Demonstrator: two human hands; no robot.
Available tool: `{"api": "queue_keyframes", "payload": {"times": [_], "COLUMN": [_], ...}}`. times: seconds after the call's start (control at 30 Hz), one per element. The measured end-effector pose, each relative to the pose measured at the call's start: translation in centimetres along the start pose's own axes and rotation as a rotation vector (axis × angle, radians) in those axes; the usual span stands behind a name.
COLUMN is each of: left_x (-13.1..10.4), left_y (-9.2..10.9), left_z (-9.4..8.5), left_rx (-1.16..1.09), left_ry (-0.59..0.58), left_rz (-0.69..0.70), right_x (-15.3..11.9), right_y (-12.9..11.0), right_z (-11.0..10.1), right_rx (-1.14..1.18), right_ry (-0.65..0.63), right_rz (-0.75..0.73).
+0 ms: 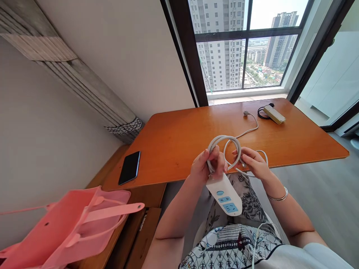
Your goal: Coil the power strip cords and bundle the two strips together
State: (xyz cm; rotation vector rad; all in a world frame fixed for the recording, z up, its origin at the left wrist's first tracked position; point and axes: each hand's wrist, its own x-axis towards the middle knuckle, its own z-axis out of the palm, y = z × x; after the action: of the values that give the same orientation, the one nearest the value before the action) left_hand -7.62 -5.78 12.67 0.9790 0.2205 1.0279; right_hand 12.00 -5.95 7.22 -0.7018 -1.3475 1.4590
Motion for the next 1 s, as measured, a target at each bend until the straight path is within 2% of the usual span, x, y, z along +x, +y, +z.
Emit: {"api": "queue_keyframes", "payload": {"times": [0.23, 0.4, 0.53, 0.67, 0.77, 0.83, 0.93, 1.0], "left_x": [-0.2, 0.3, 0.7, 0.9, 1.0, 0.9, 0.5, 0.1], "left_y": [0.6, 1.2, 1.8, 1.6, 0.9, 0.4, 0.0, -0.1], "left_z": [0.1, 0.0, -0.1, -0.7, -1.5, -1.9, -2.0, -1.6], "left_rx": [0.18, 0.217, 0.249, 0.288, 0.358, 0.398, 0.425, 0.417], "left_ry": [0.295, 0.397, 0.465, 0.485, 0.472, 0.447, 0.41, 0.391], "left_rz": [0.215, 0.424, 0.558, 0.63, 0.662, 0.668, 0.652, 0.583], "right_x": [-1.6, -2.0, -2.1, -2.7, -3.4, -3.8, -4.1, -4.0], "right_y": [0.7, 1.2, 2.1, 2.3, 1.6, 0.8, -0.8, -1.9], "right_z": [-0.7, -1.8, -2.7, -2.8, -2.4, -2.1, -1.4, -0.7], "right_rx": [-0.547, -0.934, -1.234, -1.279, -1.336, -1.418, -1.537, -1.583], "right_ry": [0.075, 0.039, 0.097, 0.22, 0.248, 0.209, 0.084, -0.019], "right_rz": [-0.081, -0.069, -0.125, -0.392, -0.588, -0.667, -0.745, -0.819]}}
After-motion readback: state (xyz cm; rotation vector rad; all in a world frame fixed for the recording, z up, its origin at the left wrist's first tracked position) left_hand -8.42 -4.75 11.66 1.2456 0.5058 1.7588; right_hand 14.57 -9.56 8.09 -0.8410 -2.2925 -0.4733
